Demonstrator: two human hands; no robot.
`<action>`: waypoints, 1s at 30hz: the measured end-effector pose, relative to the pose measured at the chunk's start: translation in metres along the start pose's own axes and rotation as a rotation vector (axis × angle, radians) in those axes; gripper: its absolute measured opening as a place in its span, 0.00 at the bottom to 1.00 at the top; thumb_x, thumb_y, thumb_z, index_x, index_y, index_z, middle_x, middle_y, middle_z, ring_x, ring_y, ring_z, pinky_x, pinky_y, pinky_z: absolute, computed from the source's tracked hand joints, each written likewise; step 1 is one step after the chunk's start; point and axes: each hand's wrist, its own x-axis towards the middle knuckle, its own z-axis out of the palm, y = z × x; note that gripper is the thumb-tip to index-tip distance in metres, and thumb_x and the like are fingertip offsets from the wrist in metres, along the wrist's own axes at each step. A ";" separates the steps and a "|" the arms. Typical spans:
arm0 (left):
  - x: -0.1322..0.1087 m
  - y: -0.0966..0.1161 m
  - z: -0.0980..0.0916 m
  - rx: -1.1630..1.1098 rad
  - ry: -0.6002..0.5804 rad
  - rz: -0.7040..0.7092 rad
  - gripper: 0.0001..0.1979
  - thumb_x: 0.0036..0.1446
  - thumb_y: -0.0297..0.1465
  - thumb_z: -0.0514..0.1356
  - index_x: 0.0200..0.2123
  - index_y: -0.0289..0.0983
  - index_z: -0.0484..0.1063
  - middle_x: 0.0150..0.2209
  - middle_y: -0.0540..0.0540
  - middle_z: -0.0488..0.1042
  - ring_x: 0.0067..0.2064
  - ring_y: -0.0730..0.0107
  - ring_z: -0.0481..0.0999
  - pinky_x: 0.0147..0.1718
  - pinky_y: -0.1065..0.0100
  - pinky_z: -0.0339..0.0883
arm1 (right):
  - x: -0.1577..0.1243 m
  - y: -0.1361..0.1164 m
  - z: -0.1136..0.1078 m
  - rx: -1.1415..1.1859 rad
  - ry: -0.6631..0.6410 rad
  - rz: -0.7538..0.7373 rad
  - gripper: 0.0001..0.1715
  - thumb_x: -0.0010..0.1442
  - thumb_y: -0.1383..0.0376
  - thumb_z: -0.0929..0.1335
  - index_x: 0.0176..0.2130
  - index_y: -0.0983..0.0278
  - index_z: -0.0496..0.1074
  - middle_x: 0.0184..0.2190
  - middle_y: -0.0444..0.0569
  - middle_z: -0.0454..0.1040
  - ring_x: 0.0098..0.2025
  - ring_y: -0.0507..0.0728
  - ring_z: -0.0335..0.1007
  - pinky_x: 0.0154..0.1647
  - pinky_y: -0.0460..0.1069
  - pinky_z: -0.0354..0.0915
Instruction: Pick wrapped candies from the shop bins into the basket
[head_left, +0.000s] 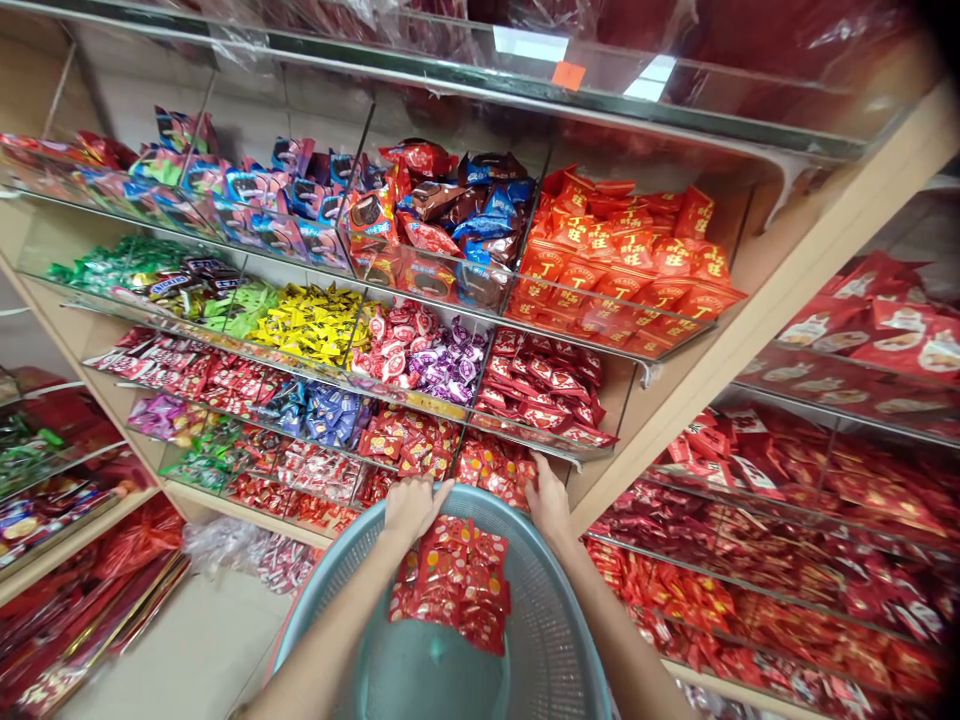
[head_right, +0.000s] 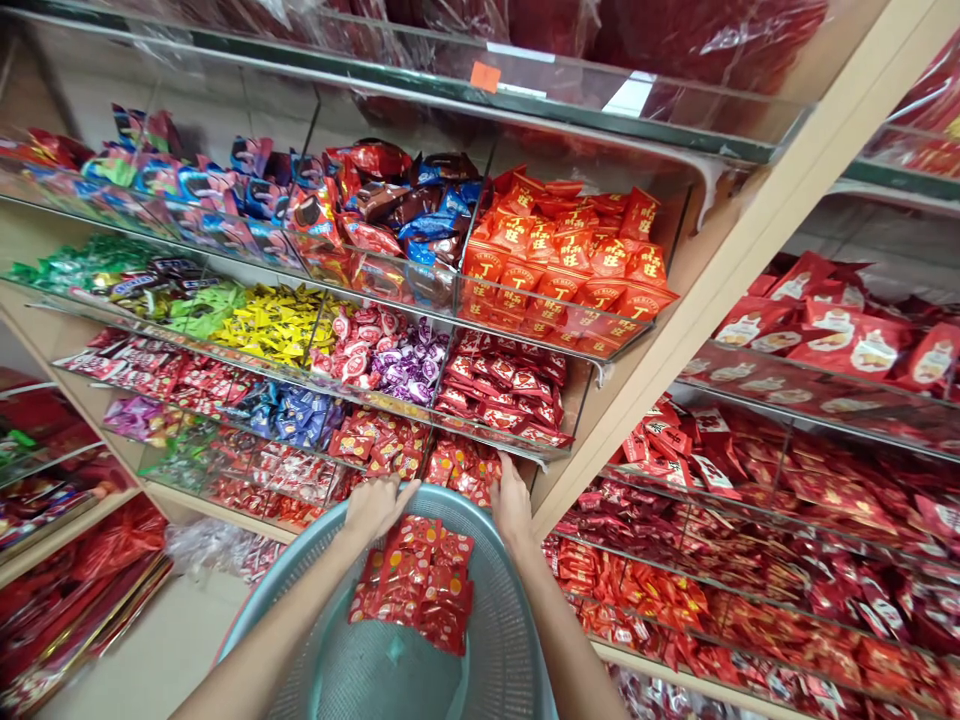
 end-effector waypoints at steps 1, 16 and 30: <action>0.000 0.000 -0.001 -0.003 -0.002 -0.006 0.35 0.52 0.50 0.31 0.34 0.33 0.69 0.32 0.38 0.72 0.35 0.58 0.71 0.36 0.62 0.58 | -0.005 -0.002 -0.001 0.147 0.014 0.006 0.28 0.51 0.69 0.60 0.53 0.60 0.53 0.39 0.48 0.67 0.36 0.53 0.64 0.36 0.48 0.60; -0.001 0.001 -0.005 0.023 -0.039 -0.007 0.37 0.51 0.50 0.29 0.37 0.34 0.68 0.32 0.38 0.72 0.35 0.58 0.71 0.35 0.61 0.59 | -0.069 -0.012 0.013 1.534 -0.241 0.706 0.22 0.44 0.67 0.69 0.42 0.61 0.65 0.36 0.44 0.72 0.35 0.49 0.68 0.36 0.44 0.64; -0.001 0.000 0.001 0.027 -0.028 -0.017 0.36 0.52 0.50 0.29 0.36 0.33 0.69 0.33 0.38 0.72 0.36 0.57 0.71 0.34 0.61 0.59 | -0.075 -0.009 0.050 0.704 0.193 0.434 0.22 0.45 0.57 0.66 0.39 0.65 0.62 0.23 0.43 0.66 0.23 0.51 0.64 0.24 0.46 0.63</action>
